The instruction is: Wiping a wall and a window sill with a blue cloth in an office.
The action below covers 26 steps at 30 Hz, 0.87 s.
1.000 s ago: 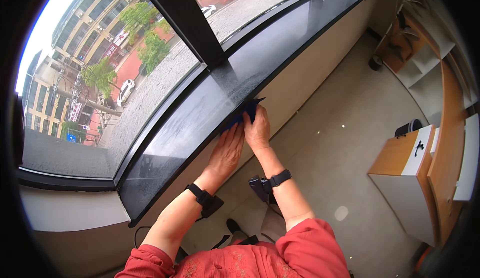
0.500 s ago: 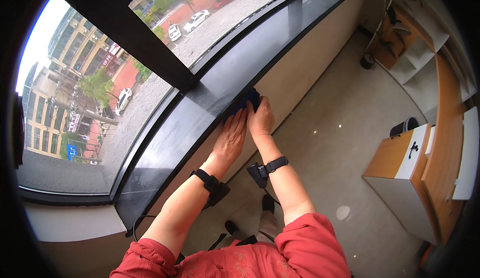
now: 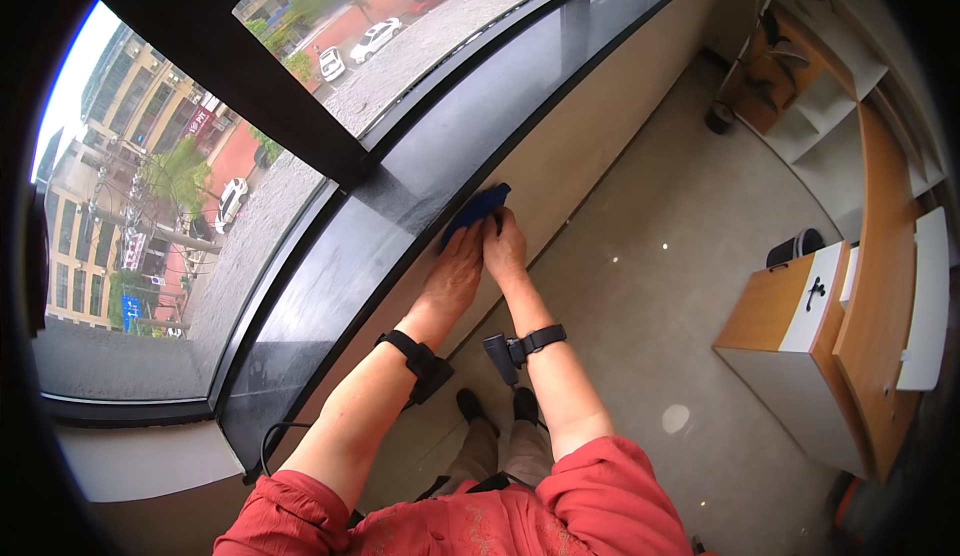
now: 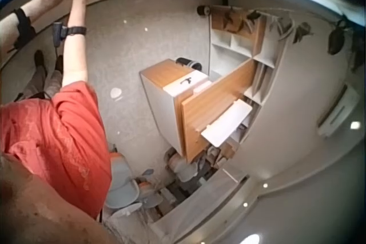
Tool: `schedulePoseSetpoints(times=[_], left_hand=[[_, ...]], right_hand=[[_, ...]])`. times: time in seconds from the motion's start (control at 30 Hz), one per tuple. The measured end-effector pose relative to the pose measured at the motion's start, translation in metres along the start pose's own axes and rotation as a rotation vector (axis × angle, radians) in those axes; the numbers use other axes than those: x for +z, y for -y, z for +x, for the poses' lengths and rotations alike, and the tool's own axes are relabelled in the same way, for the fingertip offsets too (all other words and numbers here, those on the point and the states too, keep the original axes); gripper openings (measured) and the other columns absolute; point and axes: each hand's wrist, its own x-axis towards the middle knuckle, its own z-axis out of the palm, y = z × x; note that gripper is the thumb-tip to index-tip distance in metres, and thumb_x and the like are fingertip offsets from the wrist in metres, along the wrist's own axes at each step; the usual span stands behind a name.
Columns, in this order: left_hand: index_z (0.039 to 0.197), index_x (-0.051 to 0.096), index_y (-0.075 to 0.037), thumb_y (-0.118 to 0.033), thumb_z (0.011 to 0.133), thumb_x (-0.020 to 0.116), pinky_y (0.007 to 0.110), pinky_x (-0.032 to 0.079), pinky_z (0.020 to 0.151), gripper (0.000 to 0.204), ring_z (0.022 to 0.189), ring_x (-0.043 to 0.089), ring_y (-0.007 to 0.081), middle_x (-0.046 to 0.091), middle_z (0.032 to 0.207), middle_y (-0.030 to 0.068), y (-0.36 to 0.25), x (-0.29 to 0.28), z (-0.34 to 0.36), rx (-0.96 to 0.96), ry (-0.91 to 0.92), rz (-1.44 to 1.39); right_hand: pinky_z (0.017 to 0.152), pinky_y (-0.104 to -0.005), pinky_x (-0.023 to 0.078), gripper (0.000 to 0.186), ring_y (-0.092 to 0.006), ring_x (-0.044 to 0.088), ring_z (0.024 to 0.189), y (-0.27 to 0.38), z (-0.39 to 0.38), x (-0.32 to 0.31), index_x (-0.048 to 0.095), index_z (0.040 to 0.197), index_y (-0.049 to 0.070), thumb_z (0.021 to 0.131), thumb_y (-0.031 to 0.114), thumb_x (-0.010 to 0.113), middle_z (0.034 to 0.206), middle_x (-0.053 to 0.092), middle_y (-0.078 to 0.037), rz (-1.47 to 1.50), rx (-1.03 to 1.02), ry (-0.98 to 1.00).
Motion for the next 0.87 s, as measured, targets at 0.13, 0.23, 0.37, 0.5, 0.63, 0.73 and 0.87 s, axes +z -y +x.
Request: schedulePoseSetpoints(times=[0.13,0.23,0.37,0.5,0.63,0.73,0.87], left_hand=[[0.131,0.052,-0.004,-0.027,0.083,0.047,0.041,0.010,0.115,0.053,0.139,0.023,0.0266,0.036,0.147,0.0104,0.003,-0.008,-0.001,0.045,0.064,0.004],[0.132,0.051,-0.004,-0.027,0.085,0.046,0.041,0.011,0.115,0.052,0.139,0.023,0.0267,0.036,0.147,0.0104,0.001,0.003,-0.011,0.082,0.134,0.004],[0.137,0.046,-0.004,-0.031,0.087,0.047,0.039,0.012,0.114,0.056,0.140,0.022,0.0252,0.032,0.149,0.0081,-0.013,-0.008,-0.013,0.142,0.220,0.034],[0.135,0.047,-0.004,-0.024,0.088,0.046,0.039,0.015,0.114,0.051,0.139,0.024,0.0258,0.034,0.148,0.0109,-0.015,0.027,-0.064,0.176,0.263,0.014],[0.136,0.043,0.001,-0.015,0.088,0.045,0.039,0.024,0.112,0.050,0.135,0.032,0.0275,0.039,0.143,0.0151,-0.024,0.028,-0.107,0.279,0.342,0.004],[0.133,0.049,-0.002,-0.019,0.092,0.044,0.037,0.020,0.114,0.044,0.137,0.028,0.0256,0.036,0.146,0.0117,-0.036,0.059,-0.170,0.030,0.094,0.063],[0.136,0.039,-0.003,-0.012,0.093,0.040,0.041,0.038,0.104,0.045,0.130,0.040,0.0313,0.041,0.137,0.0230,-0.033,0.058,-0.188,-0.350,0.371,-1.251]], right_hand=[[0.086,-0.0397,0.047,0.038,-0.0385,0.061,0.101,-0.005,-0.003,-0.002,0.055,0.119,-0.002,0.094,0.024,0.045,0.107,0.063,-0.026,-0.061,0.060,0.075],[0.085,-0.0395,0.046,0.040,-0.0364,0.061,0.099,-0.007,-0.012,0.009,0.055,0.117,-0.004,0.096,0.027,0.041,0.105,0.063,-0.026,-0.045,0.082,0.146],[0.080,-0.0357,0.048,0.044,-0.0246,0.058,0.095,-0.053,-0.030,0.014,0.048,0.125,0.002,0.098,0.035,0.039,0.107,0.060,-0.015,0.136,0.194,0.128],[0.078,-0.0378,0.049,0.045,-0.0247,0.058,0.093,-0.030,-0.073,0.038,0.043,0.127,0.007,0.098,0.040,0.039,0.110,0.055,-0.011,0.578,0.545,0.206],[0.076,-0.0398,0.049,0.043,-0.0228,0.056,0.090,-0.049,-0.111,0.050,0.041,0.123,0.010,0.097,0.044,0.040,0.108,0.052,-0.009,0.816,0.773,0.211],[0.077,-0.0401,0.049,0.044,-0.0225,0.056,0.091,-0.050,-0.150,0.087,0.041,0.123,0.010,0.096,0.046,0.042,0.108,0.052,-0.010,0.828,0.858,0.243],[0.096,-0.0494,0.040,0.064,-0.0312,0.053,0.114,-0.105,-0.195,0.124,0.022,0.146,0.016,0.095,0.048,0.044,0.140,0.041,-0.014,0.668,0.847,0.254]])
